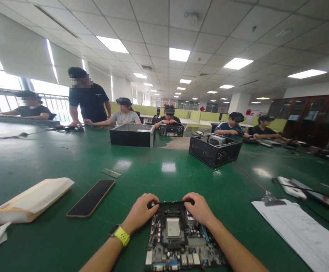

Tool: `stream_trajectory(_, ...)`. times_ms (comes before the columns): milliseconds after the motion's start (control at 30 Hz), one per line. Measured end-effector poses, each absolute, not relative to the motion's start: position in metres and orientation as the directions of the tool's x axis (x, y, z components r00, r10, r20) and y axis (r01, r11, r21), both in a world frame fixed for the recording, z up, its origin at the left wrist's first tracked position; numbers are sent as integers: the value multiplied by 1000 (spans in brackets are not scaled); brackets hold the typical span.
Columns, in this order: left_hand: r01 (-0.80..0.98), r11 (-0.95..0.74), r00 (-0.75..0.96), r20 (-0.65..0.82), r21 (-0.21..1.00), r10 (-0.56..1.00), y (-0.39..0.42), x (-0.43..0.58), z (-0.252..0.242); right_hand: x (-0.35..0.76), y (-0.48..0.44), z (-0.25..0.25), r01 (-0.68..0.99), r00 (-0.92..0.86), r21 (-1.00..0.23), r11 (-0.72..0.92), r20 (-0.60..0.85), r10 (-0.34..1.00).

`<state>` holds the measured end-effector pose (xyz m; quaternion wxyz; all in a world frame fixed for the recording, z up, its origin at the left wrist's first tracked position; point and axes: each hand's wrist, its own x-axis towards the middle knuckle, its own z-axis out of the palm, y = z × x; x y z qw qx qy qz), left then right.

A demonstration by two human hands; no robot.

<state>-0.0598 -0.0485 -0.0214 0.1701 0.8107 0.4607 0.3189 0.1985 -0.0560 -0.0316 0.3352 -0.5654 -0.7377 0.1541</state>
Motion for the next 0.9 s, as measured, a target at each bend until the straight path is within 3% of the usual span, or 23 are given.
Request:
stream_trajectory(167,631,-526,377,368,570,850,-49,-60,-21,194,-66,-13,716,-143,-607,346,357,923)
stream_trajectory(367,623,-530,373,378,575,848,-51,-59,-20,162,-101,15,758,-224,-502,417,401,889)
stream_trajectory(633,602,-545,302,465,584,832,-51,-59,-17,116,-142,3,658,-596,-459,596,167,786)
stream_trajectory(900,608,-532,237,504,590,831,-46,-61,-17,86,-150,-24,788,-447,-395,473,162,880)
